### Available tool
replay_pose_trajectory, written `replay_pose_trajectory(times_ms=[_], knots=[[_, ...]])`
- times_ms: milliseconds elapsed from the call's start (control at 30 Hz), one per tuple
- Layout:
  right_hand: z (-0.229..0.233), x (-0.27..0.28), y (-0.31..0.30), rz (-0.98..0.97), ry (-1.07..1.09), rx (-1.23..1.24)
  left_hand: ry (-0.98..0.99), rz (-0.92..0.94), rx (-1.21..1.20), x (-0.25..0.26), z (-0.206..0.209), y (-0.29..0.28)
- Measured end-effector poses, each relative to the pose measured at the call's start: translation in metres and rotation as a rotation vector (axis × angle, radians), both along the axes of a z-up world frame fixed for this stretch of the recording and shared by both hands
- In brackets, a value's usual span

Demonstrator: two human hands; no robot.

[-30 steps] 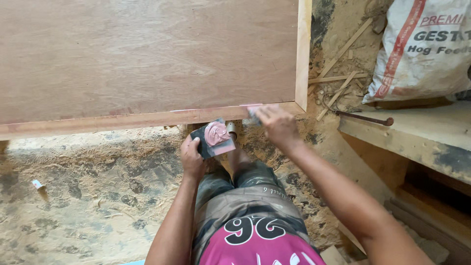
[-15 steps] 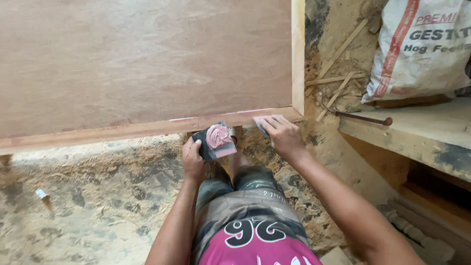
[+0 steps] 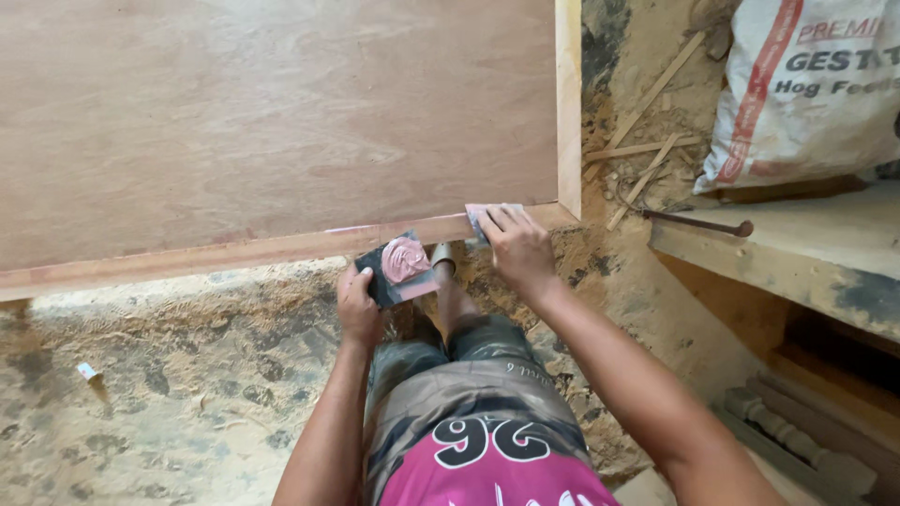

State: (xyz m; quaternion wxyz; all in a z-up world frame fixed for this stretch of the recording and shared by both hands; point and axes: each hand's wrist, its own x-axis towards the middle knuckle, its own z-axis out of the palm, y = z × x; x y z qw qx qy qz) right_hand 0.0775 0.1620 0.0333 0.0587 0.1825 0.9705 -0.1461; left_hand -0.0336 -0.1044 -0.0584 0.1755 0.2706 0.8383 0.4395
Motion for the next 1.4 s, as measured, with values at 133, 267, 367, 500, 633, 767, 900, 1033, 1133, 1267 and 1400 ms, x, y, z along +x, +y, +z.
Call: replay_pose_trajectory(times_ms=[133, 267, 367, 500, 633, 767, 900, 1033, 1133, 1267, 1400], knots=[[0.003, 0.019, 0.000, 0.115, 0.059, 0.161, -0.154, 0.053, 0.031, 0.005, -0.007, 0.008], [-0.003, 0.028, 0.026, 0.004, 0.038, 0.050, -0.057, -0.029, -0.017, 0.007, 0.000, 0.014], [-0.012, 0.033, 0.028, 0.014, 0.020, 0.124, -0.644, 0.152, 0.226, 0.006, 0.009, 0.027], [-0.013, 0.049, 0.036, 0.006, 0.025, 0.074, -0.487, 0.085, 0.212, 0.005, 0.018, 0.034], [-0.017, 0.067, 0.046, 0.010, 0.007, 0.183, -0.985, 0.228, 0.362, 0.008, 0.022, 0.046], [-0.008, 0.076, 0.044, -0.002, -0.045, 0.095, -0.531, 0.087, 0.219, 0.008, 0.026, 0.063], [-0.011, 0.072, 0.047, -0.047, -0.044, 0.164, -0.760, 0.048, 0.339, 0.008, 0.028, 0.079], [0.012, 0.074, 0.042, -0.100, -0.118, -0.147, -0.752, 0.027, 0.293, 0.004, 0.018, 0.102], [0.044, 0.074, 0.050, -0.078, -0.038, -0.208, -0.752, 0.014, 0.291, 0.005, 0.011, 0.110], [0.092, 0.069, 0.041, 0.315, 0.141, -0.186, -0.824, -0.048, 0.223, 0.002, 0.003, 0.129], [0.112, 0.059, 0.038, 0.535, 0.182, -0.195, -0.831, -0.171, 0.213, 0.000, 0.005, 0.139]])
